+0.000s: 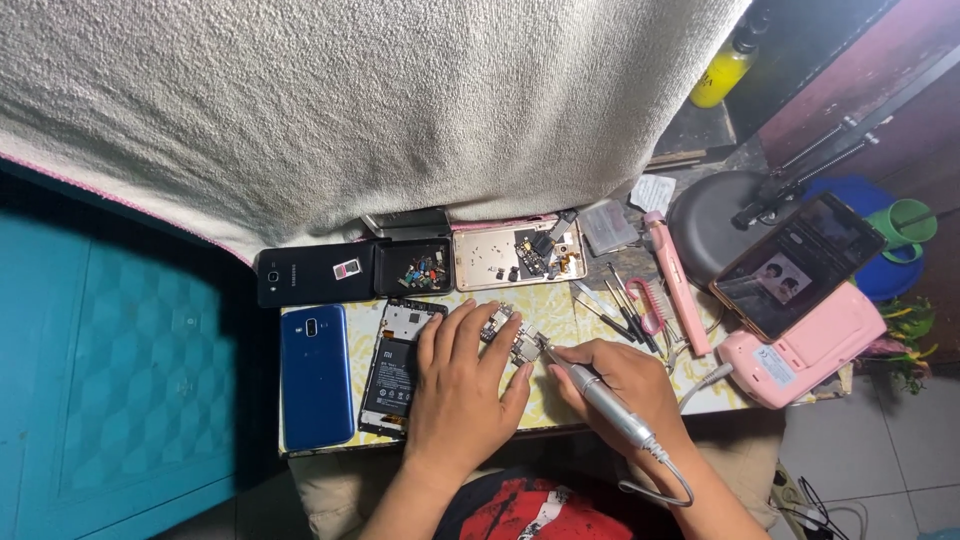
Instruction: Using a handheld rotary tool to grind or cut a small electronic circuit board component.
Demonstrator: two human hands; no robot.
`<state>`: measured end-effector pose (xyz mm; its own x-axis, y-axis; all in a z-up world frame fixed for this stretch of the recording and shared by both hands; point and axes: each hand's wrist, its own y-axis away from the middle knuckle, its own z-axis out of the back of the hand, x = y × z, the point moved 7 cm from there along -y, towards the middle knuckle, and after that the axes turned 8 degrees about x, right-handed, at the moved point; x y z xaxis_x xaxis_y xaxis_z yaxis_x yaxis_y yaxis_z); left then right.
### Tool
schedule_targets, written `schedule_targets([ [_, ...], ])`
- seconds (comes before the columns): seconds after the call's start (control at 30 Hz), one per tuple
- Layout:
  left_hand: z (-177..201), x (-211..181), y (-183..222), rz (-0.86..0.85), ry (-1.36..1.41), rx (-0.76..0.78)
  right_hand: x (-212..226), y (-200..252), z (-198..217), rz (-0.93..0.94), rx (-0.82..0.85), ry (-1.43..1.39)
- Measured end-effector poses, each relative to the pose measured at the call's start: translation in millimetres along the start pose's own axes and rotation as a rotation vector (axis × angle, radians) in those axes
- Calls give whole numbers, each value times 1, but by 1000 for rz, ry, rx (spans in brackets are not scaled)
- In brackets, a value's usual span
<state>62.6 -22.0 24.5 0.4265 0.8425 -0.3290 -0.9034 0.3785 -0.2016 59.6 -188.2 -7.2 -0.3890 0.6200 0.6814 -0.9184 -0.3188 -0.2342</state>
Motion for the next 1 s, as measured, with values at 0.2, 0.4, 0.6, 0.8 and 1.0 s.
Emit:
schedule_targets([
  [0.2, -1, 0, 1, 2, -2, 2, -2, 2, 0, -18, -8, -11],
  [0.4, -2, 0, 1, 5, -1, 6, 0, 1, 1, -15, -10, -14],
  [0.6, 0, -1, 1, -1, 0, 8, -3, 3, 1, -28, -6, -3],
  [0.8, -2, 0, 1, 6, -4, 8, -2, 3, 3, -33, -7, -4],
  [1.0, -2, -1, 1, 2, -4, 2, -2, 3, 3, -27, -8, -17],
])
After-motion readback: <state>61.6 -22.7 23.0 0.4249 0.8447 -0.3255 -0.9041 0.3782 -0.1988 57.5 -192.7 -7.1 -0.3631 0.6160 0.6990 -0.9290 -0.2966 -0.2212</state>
